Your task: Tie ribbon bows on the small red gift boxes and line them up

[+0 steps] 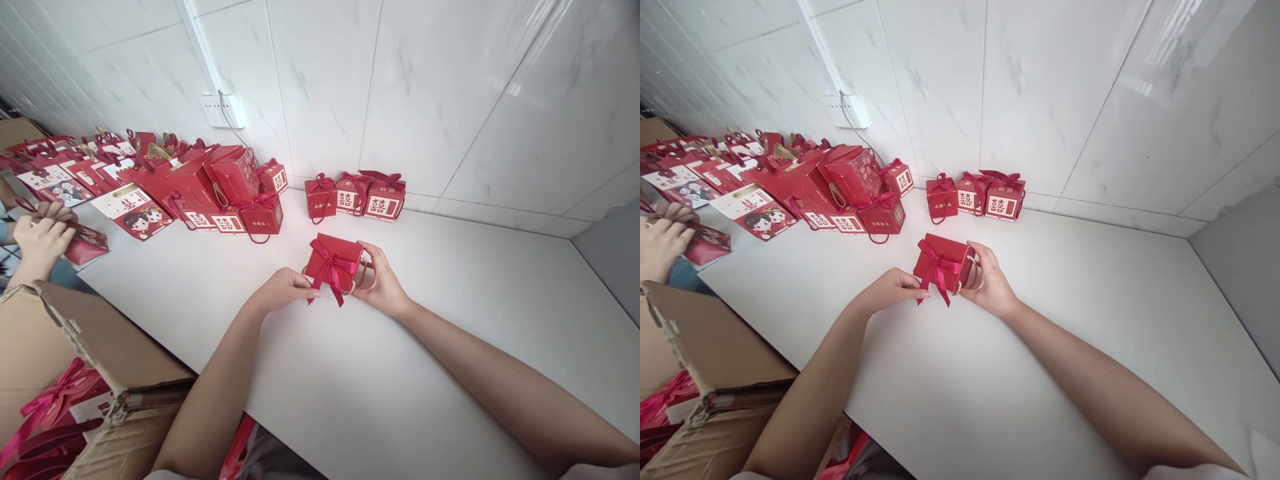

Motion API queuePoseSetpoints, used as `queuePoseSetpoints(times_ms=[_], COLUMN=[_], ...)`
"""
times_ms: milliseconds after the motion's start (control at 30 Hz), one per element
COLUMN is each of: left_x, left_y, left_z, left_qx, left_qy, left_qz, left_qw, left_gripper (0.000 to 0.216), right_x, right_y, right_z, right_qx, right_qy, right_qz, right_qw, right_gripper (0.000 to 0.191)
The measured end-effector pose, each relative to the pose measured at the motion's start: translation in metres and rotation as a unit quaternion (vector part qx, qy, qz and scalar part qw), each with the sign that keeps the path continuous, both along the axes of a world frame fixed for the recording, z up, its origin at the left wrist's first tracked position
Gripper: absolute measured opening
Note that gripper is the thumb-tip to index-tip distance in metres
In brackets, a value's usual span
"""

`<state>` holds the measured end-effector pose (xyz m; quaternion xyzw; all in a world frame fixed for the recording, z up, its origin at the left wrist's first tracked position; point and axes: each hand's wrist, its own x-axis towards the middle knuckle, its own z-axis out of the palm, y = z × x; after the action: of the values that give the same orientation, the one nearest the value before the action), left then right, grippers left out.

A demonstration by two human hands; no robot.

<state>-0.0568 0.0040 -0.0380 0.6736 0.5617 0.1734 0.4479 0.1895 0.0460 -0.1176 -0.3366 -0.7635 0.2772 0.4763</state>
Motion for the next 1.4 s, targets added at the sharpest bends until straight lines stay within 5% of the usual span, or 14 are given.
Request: queuePoseSetpoints(times_ms=[400, 600, 700, 767, 900, 1000, 1067, 1200, 1400], left_x=[-0.015, -0.035, -0.022, -0.010, 0.009, 0.016, 0.019, 0.022, 0.023], left_y=[0.002, 0.010, 0.008, 0.003, -0.009, -0.014, -0.014, -0.014, -0.014], left_z=[-0.004, -0.003, 0.004, 0.009, 0.015, 0.013, 0.012, 0.010, 0.009], left_qx=[-0.039, 0.097, 0.205, 0.238, 0.216, 0.201, 0.197, 0.191, 0.202], left_qy=[0.051, 0.099, 0.003, -0.094, -0.143, -0.115, -0.106, -0.108, -0.106], left_qz=[-0.026, 0.156, 0.210, 0.172, 0.055, 0.022, 0.016, 0.015, 0.017], left_qw=[0.998, 0.978, 0.956, 0.951, 0.964, 0.973, 0.974, 0.975, 0.973], left_gripper=[0.014, 0.025, 0.029, 0.030, 0.023, 0.015, 0.011, 0.005, 0.004], right_x=[0.003, 0.006, 0.008, 0.009, 0.021, 0.040, 0.052, 0.049, 0.005], right_y=[-0.006, -0.010, -0.009, -0.007, 0.000, 0.006, 0.009, 0.007, -0.001], right_z=[0.004, 0.011, 0.012, 0.015, 0.038, 0.070, 0.092, 0.120, 0.119], right_qx=[-0.020, -0.092, -0.116, -0.149, -0.191, -0.174, -0.132, -0.091, -0.204], right_qy=[0.014, -0.020, -0.024, 0.006, 0.070, -0.010, -0.087, -0.130, -0.150], right_qz=[0.115, 0.240, 0.268, 0.274, 0.290, 0.329, 0.271, 0.164, 0.187], right_qw=[0.993, 0.966, 0.956, 0.950, 0.935, 0.928, 0.950, 0.974, 0.949], right_gripper=[0.096, 0.098, 0.108, 0.104, 0.056, 0.030, 0.018, 0.018, 0.031])
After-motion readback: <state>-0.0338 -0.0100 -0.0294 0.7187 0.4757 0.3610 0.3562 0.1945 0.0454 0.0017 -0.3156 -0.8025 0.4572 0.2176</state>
